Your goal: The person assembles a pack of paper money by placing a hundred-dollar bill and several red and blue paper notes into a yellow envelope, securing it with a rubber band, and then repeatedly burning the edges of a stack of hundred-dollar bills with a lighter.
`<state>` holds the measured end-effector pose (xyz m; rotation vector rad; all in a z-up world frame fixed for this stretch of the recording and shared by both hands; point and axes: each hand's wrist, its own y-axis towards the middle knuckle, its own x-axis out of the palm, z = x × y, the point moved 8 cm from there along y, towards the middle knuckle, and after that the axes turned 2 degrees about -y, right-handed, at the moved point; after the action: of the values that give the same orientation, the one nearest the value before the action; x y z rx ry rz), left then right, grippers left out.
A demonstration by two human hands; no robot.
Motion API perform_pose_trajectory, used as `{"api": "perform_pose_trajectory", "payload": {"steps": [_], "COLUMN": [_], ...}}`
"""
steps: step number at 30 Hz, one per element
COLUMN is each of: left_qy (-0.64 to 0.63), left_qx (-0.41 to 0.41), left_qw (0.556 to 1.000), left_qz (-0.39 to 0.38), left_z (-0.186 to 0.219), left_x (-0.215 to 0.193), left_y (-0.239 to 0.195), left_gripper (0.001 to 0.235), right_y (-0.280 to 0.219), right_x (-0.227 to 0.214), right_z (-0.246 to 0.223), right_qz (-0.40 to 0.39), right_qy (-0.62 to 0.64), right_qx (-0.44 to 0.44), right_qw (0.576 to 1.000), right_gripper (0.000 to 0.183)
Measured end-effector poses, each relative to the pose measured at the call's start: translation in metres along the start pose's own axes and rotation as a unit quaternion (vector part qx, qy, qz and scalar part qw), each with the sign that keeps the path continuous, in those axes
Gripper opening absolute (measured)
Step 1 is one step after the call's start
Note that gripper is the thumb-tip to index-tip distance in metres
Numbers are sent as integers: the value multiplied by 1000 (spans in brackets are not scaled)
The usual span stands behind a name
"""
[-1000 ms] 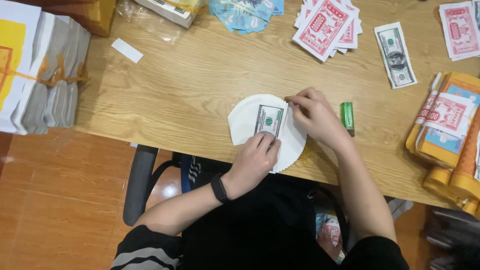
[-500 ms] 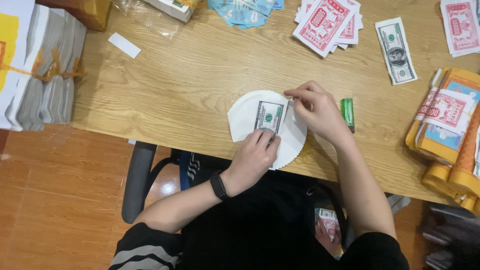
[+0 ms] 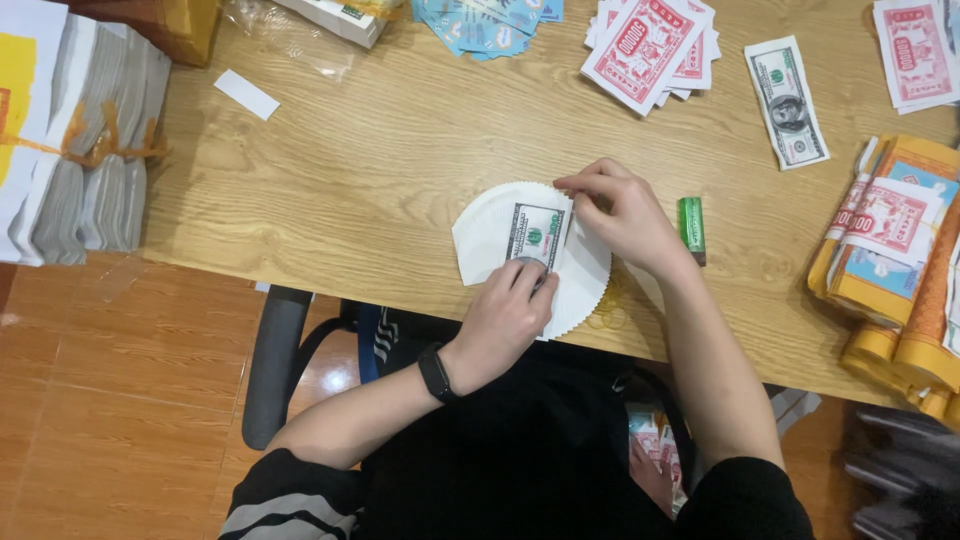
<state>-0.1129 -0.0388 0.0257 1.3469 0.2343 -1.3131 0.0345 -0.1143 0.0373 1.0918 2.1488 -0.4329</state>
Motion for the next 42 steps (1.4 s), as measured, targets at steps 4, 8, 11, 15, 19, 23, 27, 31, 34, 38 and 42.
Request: {"api": "perform_pose_trajectory", "payload": {"steps": [4,8,11,15,19,23,27,31,34,38,42], "left_qy": [0,6,-4,5,17,23,-8,-211,-359,-447,-447], "left_qx": [-4,-6,-12,-12,-11,-11,-12,-172,-249,-245,-239], "left_qw": [1000,1000,1000,1000,1000,999,998,950,883,841,844], "left_qz": [4,10,6,6,21,43,55,151,170,180,178], "left_z": [0,1,0,-1,0,2,-4,-50,-73,-77,-74], "left_x": [-2,-3,-4,-2,-3,-5,-11,-62,-74,-73,-72], "left_y": [0,1,2,0,1,0,1,15,31,47,51], "left_gripper": [19,19,19,19,19,16,15,29,32,14,12], "right_y": [2,0,0,-1,-6,-17,-23,-29,-34,-35,-38], "right_x": [1,-5,-6,-5,-1,11,17,1,-3,-11,-18], "right_z": [-1,-7,-9,-9,-24,-23,12,10,5,9,5], "right_qz": [-4,4,16,22,-6,-39,13,46,44,55,67], "right_qy": [18,45,47,50,75,91,113,322,356,364,365], "right_qx": [6,26,13,1,-59,-69,7,37,37,35,35], "right_qw": [1000,999,999,999,995,993,994,945,933,929,928], "right_gripper": [25,20,17,18,18,30,31,41,45,46,43]}}
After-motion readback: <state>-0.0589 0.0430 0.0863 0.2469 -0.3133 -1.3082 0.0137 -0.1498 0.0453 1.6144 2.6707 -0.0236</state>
